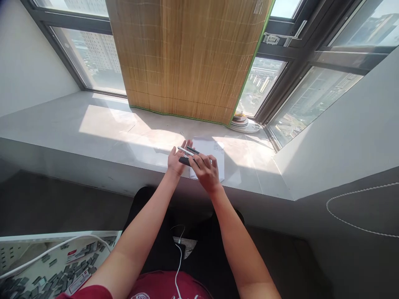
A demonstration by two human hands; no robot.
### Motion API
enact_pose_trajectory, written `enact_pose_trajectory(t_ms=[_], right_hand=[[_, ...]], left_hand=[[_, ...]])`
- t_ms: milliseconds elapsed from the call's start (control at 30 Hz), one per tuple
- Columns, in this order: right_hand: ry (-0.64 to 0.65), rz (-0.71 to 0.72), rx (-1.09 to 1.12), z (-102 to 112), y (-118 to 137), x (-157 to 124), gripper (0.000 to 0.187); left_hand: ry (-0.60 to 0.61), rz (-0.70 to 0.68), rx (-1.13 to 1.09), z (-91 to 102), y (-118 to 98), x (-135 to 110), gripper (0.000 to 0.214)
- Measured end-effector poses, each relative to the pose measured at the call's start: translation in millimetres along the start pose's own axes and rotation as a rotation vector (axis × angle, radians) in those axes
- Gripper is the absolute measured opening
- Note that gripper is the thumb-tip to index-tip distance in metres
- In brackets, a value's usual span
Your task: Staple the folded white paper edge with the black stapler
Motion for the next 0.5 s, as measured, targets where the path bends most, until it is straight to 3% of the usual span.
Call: enact_pose_trajectory(t_ms=[133,333,433,500], right_hand=[[-0.001,-0.001,-0.035,1.9,-5.2,-1.8,0.044],[0.136,0.106,0.007,-3.1,-6.8,0.7,0.042],[0.060,0.034,-0.031,7.1,-18.2,3.0,0.046],[-0.035,-0.095,-0.003,13.1,-32.2,3.7,0.046]], left_hand=[[-0.016,-0.007,-0.046,2.6,1.0,-1.6,0.057],[-0.033,-0.010,-0.055,8.5,8.2,0.1,0.058],[-0.053,-0.008,-0.101,14.4,9.0,4.1,0.055],[-0.060,-0.012,-0.123,17.9,6.6,6.6,0.055]])
Point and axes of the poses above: each hand's wrist, its own x-axis towards the middle knuckle, its own z-axis out of the back of the hand, y = z × x, the point moved 7 cm from there along x, towards the middle knuckle, and after that the axes turned 8 degrees about y, right-handed, at the moved point
